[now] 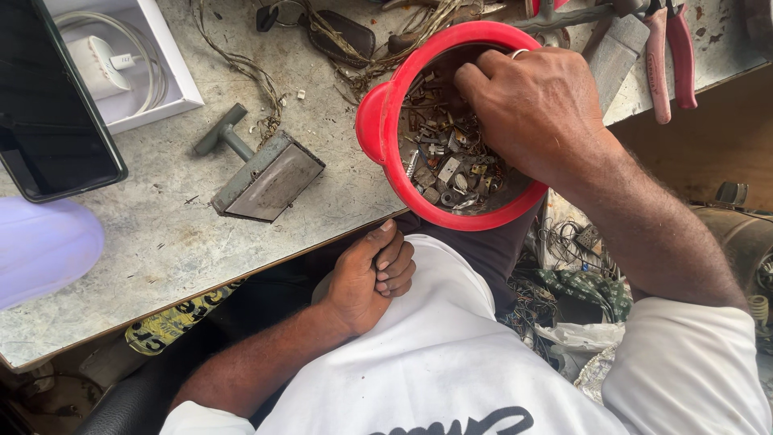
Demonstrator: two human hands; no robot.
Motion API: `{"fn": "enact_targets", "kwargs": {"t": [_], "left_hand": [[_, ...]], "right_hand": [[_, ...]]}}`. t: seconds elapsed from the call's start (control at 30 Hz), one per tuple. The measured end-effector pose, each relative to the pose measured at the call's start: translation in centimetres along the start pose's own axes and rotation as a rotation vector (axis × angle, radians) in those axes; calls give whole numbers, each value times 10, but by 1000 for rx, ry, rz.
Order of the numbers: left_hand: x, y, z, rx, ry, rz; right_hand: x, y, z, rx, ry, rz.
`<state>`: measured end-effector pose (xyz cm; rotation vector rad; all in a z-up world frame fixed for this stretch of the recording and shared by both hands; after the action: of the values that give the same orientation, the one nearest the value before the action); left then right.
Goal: The person sorts through a red bowl filled with small metal parts and debris, picking up handfuls of items and transferring them to a pile on the floor. They repeatedly reach into the bowl, sift through the contents, and move selected pieces aside.
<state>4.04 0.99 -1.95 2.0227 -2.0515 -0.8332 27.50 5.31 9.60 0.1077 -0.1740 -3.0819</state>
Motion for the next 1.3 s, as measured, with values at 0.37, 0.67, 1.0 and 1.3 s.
{"fn": "enact_targets", "kwargs": {"t": [0.37,0.67,1.0,1.3], "left_hand": [[5,-1,-1,-6,-24,3],[3,4,0,-13,-26,-4],[3,2,-2,-2,-37,0],[3,2,1,-16,-34,-12]], "right_hand": [[12,-5,9,-113,2,63],[8,4,8,30,202,-17],[11,2,26,-138,82,141],[9,4,20,-78,54,181]]}}
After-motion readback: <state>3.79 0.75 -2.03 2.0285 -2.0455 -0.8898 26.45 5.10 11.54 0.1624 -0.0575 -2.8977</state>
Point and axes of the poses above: each hand's wrist, its own y-axis away from the middle knuckle, its own z-axis out of the back of the hand, x = y × z, the point moved 4 cm from there along -y, towards the middle knuckle, and after that the axes turned 11 degrees about -y, right-handed, at the moved point
